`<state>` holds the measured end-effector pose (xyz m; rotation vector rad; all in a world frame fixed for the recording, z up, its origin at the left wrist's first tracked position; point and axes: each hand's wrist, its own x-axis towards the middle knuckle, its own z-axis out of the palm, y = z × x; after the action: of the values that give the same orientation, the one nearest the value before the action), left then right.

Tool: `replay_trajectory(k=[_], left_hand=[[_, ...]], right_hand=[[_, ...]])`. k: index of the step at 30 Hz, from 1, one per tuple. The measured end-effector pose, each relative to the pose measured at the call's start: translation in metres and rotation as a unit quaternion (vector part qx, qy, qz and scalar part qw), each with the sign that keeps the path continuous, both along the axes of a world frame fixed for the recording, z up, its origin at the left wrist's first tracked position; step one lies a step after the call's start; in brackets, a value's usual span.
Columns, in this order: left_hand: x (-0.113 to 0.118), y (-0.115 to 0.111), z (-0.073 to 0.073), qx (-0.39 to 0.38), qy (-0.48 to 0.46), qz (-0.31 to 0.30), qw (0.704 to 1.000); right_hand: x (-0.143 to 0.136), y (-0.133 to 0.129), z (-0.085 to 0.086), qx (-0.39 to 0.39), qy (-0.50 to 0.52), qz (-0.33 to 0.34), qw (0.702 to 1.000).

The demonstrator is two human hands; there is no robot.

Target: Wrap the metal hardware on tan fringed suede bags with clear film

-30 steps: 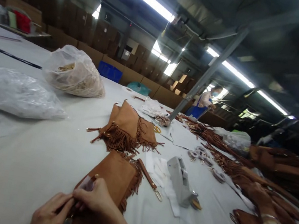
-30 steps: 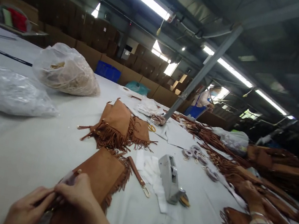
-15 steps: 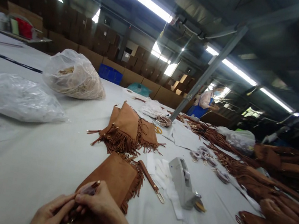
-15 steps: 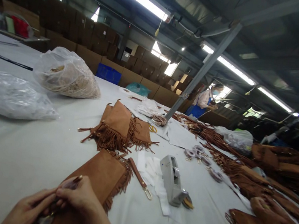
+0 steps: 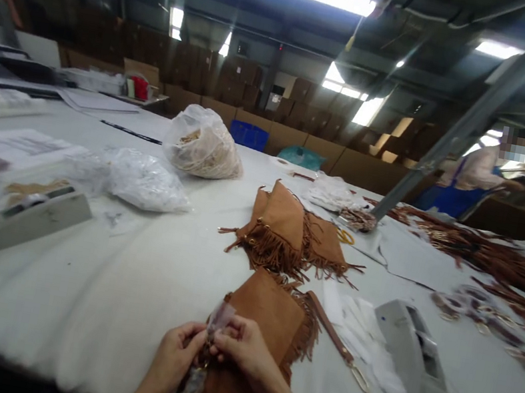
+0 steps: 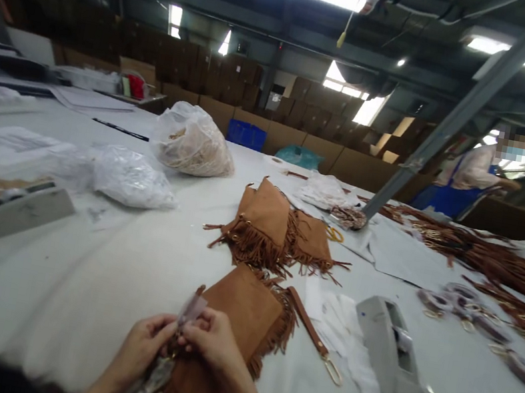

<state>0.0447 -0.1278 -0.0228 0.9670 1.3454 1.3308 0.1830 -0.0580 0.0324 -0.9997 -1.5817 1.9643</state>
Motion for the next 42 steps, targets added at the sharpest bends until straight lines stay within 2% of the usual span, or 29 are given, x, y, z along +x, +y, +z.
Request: replay_trajectory(k=[3,6,8,16,21,29,31,35,40,42], left_hand=[[0.001,0.000,0.000,0.001,-0.034,0.022,0.999],[0.002,-0.001,0.001,0.002,-0.071,0.043,0.997],[0.003,-0.002,0.000,0.004,-0.078,0.049,0.996],[0.003,-0.001,-0.005,0.013,-0.055,0.040,0.998],[0.001,0.000,-0.008,0.003,-0.024,0.034,0.999],[-0.002,-0.001,-0.007,0.008,0.018,0.106,0.994],[-0.001,-0.001,-0.006,0.014,0.024,0.112,0.993],[0.004,-0.003,-0.005,0.021,0.028,0.108,0.994],[0.007,-0.006,-0.006,0.019,0.048,0.046,0.998],[0.008,-0.007,-0.005,0.020,0.088,0.057,0.994]], right_hand=[[-0.004,-0.005,-0.003,0.067,-0.076,-0.043,0.994],[-0.009,-0.012,-0.006,0.174,-0.177,-0.106,0.963],[-0.011,-0.016,-0.008,0.212,-0.195,-0.118,0.950],[-0.008,-0.018,-0.016,0.179,-0.125,-0.095,0.971],[-0.010,-0.017,-0.020,0.174,-0.128,-0.100,0.971],[-0.012,-0.022,-0.020,0.180,-0.118,-0.125,0.969],[-0.011,-0.027,-0.018,0.211,-0.110,-0.110,0.965],[-0.007,-0.035,-0.014,0.308,-0.118,-0.091,0.940],[-0.007,-0.037,-0.014,0.319,-0.118,-0.078,0.937],[-0.009,-0.039,-0.015,0.325,-0.111,-0.075,0.936]])
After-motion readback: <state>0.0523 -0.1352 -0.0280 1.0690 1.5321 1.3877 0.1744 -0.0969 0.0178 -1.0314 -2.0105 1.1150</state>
